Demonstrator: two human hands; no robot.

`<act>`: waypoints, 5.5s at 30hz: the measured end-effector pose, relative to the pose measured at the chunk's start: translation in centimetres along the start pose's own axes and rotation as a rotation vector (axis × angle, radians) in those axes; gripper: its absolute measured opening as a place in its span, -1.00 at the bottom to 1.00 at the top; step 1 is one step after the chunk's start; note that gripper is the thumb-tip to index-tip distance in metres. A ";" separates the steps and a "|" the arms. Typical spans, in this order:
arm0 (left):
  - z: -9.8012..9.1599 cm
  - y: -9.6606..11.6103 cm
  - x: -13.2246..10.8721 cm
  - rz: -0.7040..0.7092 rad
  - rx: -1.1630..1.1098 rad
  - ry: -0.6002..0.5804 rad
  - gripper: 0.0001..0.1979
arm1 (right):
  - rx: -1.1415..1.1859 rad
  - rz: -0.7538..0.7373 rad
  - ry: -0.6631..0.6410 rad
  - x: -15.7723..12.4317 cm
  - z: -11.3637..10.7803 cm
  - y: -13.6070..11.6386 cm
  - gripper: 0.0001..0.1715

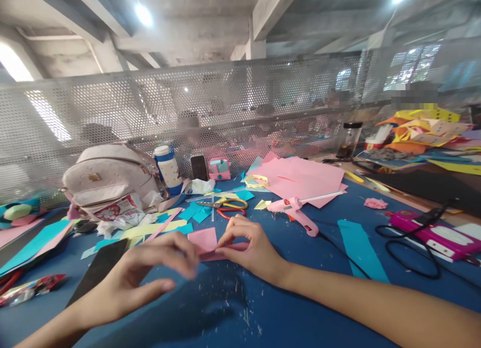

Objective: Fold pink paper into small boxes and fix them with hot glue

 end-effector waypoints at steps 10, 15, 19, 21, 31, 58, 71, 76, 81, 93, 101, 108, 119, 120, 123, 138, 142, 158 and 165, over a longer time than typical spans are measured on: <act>1.1 -4.2 -1.1 -0.123 0.454 0.083 -0.41 | -0.050 -0.113 -0.108 -1.4 1.3 -2.2 -0.94; 0.6 -4.4 -0.9 -0.125 0.387 0.120 -0.55 | 0.104 0.083 -0.147 -1.1 1.5 -0.8 -0.87; 0.1 -4.3 -0.7 -0.114 0.352 0.151 -0.58 | 0.292 0.209 -0.321 -1.2 2.9 -0.3 -0.70; 0.0 -4.2 -0.6 -0.109 0.339 0.157 -0.59 | 0.382 0.266 -0.436 -1.5 3.8 -0.4 -0.57; 0.7 -3.2 -0.2 0.018 0.518 0.066 -0.58 | 0.930 0.563 -0.696 -4.2 6.0 -1.4 -0.23; 0.5 -6.5 -1.5 -0.251 -0.021 0.375 -0.75 | 0.974 0.569 -0.712 -3.1 6.6 -2.7 -0.14; 0.0 -7.4 -1.0 -0.242 -0.176 0.543 -0.81 | 1.093 0.821 -0.570 -4.3 6.8 1.8 -0.36; 0.4 -7.8 -0.8 -0.284 -0.261 0.549 -0.86 | 0.978 0.689 -0.643 -3.7 6.6 0.6 -0.19; 1.5 -9.0 -0.8 -0.384 -0.431 0.530 -0.72 | 0.872 0.537 -0.683 -3.1 6.2 -0.4 -0.22; 2.9 -10.1 -0.7 -0.455 -0.639 0.518 -0.65 | 0.959 0.608 -0.631 -3.1 6.2 0.2 -0.26; 2.7 -9.5 -0.4 -0.398 -0.467 0.457 -0.71 | 0.970 0.597 -0.624 -3.2 5.9 -0.2 -0.32; 2.5 -7.7 -0.1 -0.338 -0.365 0.425 -0.64 | 0.780 0.518 -0.668 -3.1 5.4 -0.9 -0.15; 2.3 -7.8 -0.5 -0.351 -0.270 0.408 -0.60 | 0.697 0.446 -0.643 -2.5 4.9 -1.4 -0.21; 2.2 -7.8 -0.5 -0.341 -0.264 0.416 -0.59 | 0.690 0.449 -0.646 -2.5 4.8 -1.4 -0.21; 1.5 -7.9 -0.6 -0.287 -0.248 0.467 -0.63 | 0.710 0.483 -0.657 -2.8 4.8 -1.2 -0.24; -2.9 -4.8 -1.5 -0.047 0.135 0.707 -0.82 | 0.798 0.544 -0.722 -3.5 5.2 -1.5 -0.37; -3.2 -4.0 -1.5 0.014 0.246 0.682 -0.80 | 0.806 0.638 -0.701 -4.0 5.4 -0.8 -0.27; -2.6 -4.2 -0.8 -0.003 0.406 0.515 -0.73 | 0.782 0.783 -0.624 -5.0 5.4 1.4 -0.29; -2.6 -4.1 -0.7 0.013 0.427 0.479 -0.73 | 0.743 0.809 -0.607 -5.3 5.4 1.9 -0.31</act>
Point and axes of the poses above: each hand's wrist, its own x-axis towards the middle knuckle, its own z-axis out of the palm, y = z × x, the point moved 9 cm from there along x, towards the middle knuckle, and after that the axes turned 5 degrees about z, right-handed, at the moved point
